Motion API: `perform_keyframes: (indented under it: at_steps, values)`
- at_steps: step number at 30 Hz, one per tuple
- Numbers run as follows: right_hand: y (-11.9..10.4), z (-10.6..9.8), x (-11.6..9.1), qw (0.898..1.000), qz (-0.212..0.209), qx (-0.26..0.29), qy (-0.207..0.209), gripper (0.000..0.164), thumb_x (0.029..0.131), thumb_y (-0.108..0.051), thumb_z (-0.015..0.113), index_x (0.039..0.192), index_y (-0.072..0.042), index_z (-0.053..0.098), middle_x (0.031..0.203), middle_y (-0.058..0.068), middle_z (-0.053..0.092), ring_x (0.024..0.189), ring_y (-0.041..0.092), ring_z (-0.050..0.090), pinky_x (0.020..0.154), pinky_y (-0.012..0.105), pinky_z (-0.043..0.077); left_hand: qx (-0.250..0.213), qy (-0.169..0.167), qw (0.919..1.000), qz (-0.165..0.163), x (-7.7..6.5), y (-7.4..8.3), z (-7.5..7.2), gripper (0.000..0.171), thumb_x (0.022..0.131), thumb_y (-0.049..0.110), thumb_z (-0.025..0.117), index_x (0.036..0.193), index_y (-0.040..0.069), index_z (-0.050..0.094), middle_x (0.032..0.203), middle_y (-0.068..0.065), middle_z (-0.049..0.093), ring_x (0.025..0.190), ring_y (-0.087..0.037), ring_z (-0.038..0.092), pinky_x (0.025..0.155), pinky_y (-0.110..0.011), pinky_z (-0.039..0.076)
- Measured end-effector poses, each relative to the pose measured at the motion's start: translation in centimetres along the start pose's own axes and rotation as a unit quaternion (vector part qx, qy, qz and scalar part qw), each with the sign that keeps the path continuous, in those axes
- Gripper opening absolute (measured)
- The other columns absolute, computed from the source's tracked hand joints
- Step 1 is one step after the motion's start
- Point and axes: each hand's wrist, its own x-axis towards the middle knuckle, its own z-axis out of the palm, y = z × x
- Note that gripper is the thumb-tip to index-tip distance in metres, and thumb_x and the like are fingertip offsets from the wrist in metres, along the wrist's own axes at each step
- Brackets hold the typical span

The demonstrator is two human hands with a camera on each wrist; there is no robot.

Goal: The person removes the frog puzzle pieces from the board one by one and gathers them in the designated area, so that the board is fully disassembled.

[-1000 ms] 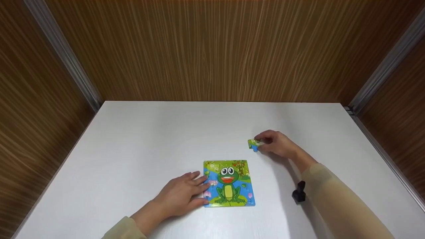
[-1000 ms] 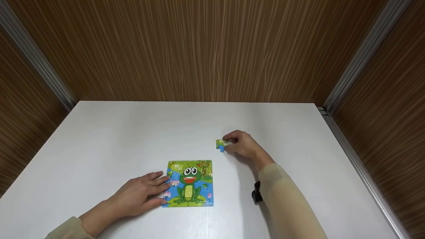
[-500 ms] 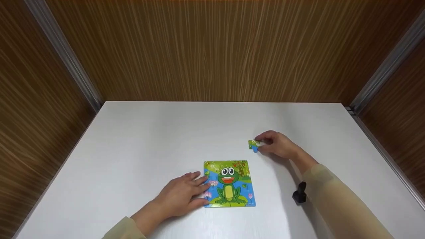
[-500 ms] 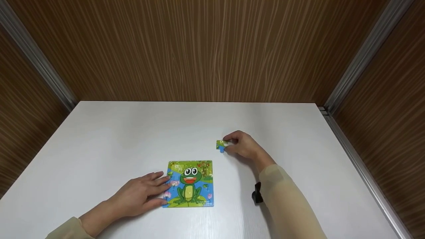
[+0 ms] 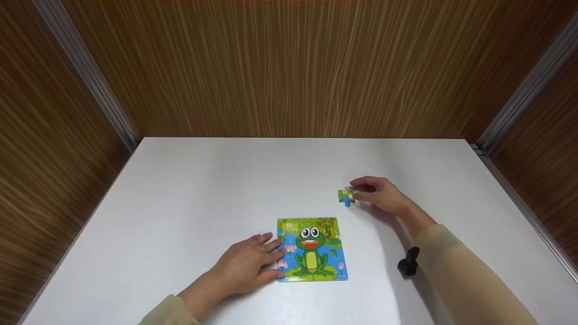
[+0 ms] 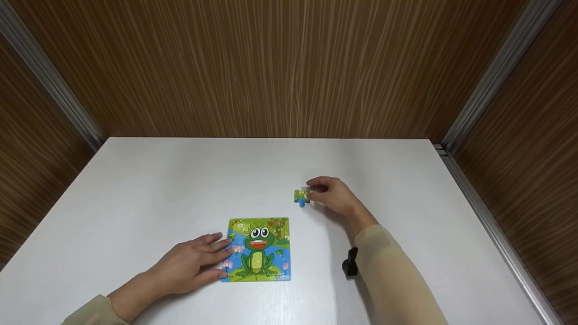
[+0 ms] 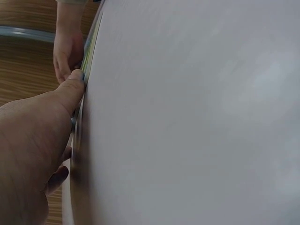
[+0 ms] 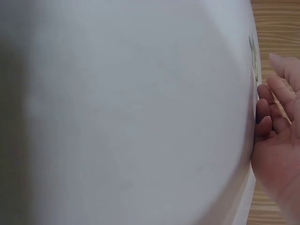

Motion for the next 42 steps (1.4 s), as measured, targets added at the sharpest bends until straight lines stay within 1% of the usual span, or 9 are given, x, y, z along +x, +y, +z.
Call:
perform_keyframes:
  at_steps: [5,7,9,15,20,24,31,36,42]
  values:
    - [-0.8,-0.2,-1.1,0.999,-0.026,0.016,0.024,0.043,0.101,-0.024,0.075,0.14,-0.007,0.067,0.135,0.013,0.068,0.116,0.028,0.058,0.091,0.024,0.053,-0.006,-0.003,1.0,-0.002,0.0,0.2,0.0,0.058,0.108,0.057,0.052,0.148,0.017,0.065,0.154,-0.005,0.058,0.146,-0.032,0.05,0.119,-0.047,0.041]
    - [-1.5,0.0,-1.6,0.999,-0.043,0.02,0.022,0.042,0.1,-0.02,0.075,0.139,-0.005,0.068,0.132,0.015,0.068,0.111,0.028,0.058,0.084,0.023,0.054,-0.007,0.0,1.0,-0.001,0.0,0.2,0.0,0.058,0.108,0.057,0.052,0.148,0.017,0.065,0.153,-0.005,0.058,0.146,-0.032,0.051,0.119,-0.047,0.041]
    - [-2.5,0.5,-2.1,0.998,-0.064,0.021,0.014,0.041,0.1,-0.017,0.075,0.138,-0.002,0.068,0.128,0.016,0.069,0.109,0.027,0.06,0.081,0.023,0.056,-0.006,0.002,1.0,0.0,-0.1,0.1,0.0,0.058,0.108,0.056,0.053,0.149,0.016,0.064,0.153,-0.006,0.059,0.146,-0.033,0.051,0.119,-0.048,0.042]
    - [-5.2,2.9,-3.5,0.993,-0.116,0.016,-0.031,0.037,0.098,-0.011,0.076,0.132,0.001,0.07,0.122,0.018,0.072,0.109,0.025,0.065,0.089,0.022,0.055,-0.009,-0.002,1.0,-0.002,0.0,0.0,0.0,0.057,0.108,0.056,0.053,0.149,0.017,0.064,0.154,-0.005,0.058,0.146,-0.032,0.05,0.119,-0.048,0.041]
    - [-6.5,5.5,-4.1,0.988,-0.128,0.015,-0.088,0.038,0.097,-0.015,0.079,0.132,-0.003,0.072,0.124,0.017,0.071,0.11,0.026,0.064,0.093,0.025,0.055,-0.005,-0.005,1.0,-0.006,0.2,-0.1,-0.2,0.057,0.108,0.055,0.054,0.149,0.017,0.064,0.154,-0.004,0.058,0.146,-0.032,0.051,0.118,-0.048,0.042]
    - [-6.6,7.0,-4.3,0.985,-0.127,0.017,-0.113,0.037,0.097,-0.015,0.079,0.132,-0.005,0.072,0.121,0.013,0.072,0.108,0.026,0.064,0.093,0.026,0.055,-0.01,-0.007,0.9999,-0.008,0.3,-0.1,-0.2,0.057,0.107,0.054,0.056,0.149,0.017,0.064,0.154,-0.004,0.057,0.146,-0.032,0.05,0.118,-0.049,0.043]
    - [-5.9,8.2,-4.4,0.987,-0.107,-0.001,-0.122,0.037,0.096,-0.014,0.08,0.133,-0.01,0.072,0.115,0.003,0.072,0.101,0.023,0.063,0.091,0.025,0.054,-0.018,-0.006,0.9998,-0.005,0.5,-0.1,-0.1,0.058,0.107,0.055,0.055,0.149,0.017,0.064,0.154,-0.004,0.057,0.146,-0.032,0.051,0.118,-0.049,0.043]
    - [-5.6,8.3,-4.3,0.986,-0.108,-0.004,-0.13,0.044,0.092,-0.015,0.084,0.135,-0.012,0.071,0.115,0.002,0.07,0.102,0.023,0.061,0.093,0.029,0.053,-0.022,0.006,0.9997,0.004,0.6,-0.1,0.1,0.057,0.107,0.055,0.055,0.147,0.017,0.066,0.153,-0.005,0.059,0.145,-0.032,0.052,0.117,-0.05,0.044]
    - [-5.8,8.8,-4.6,0.985,-0.11,-0.028,-0.131,0.05,0.091,-0.019,0.086,0.138,-0.015,0.07,0.116,-0.001,0.067,0.103,0.021,0.058,0.093,0.034,0.051,-0.026,0.003,0.9997,0.002,0.4,0.0,-0.4,0.057,0.107,0.056,0.054,0.147,0.016,0.066,0.153,-0.005,0.059,0.145,-0.032,0.052,0.117,-0.049,0.043]
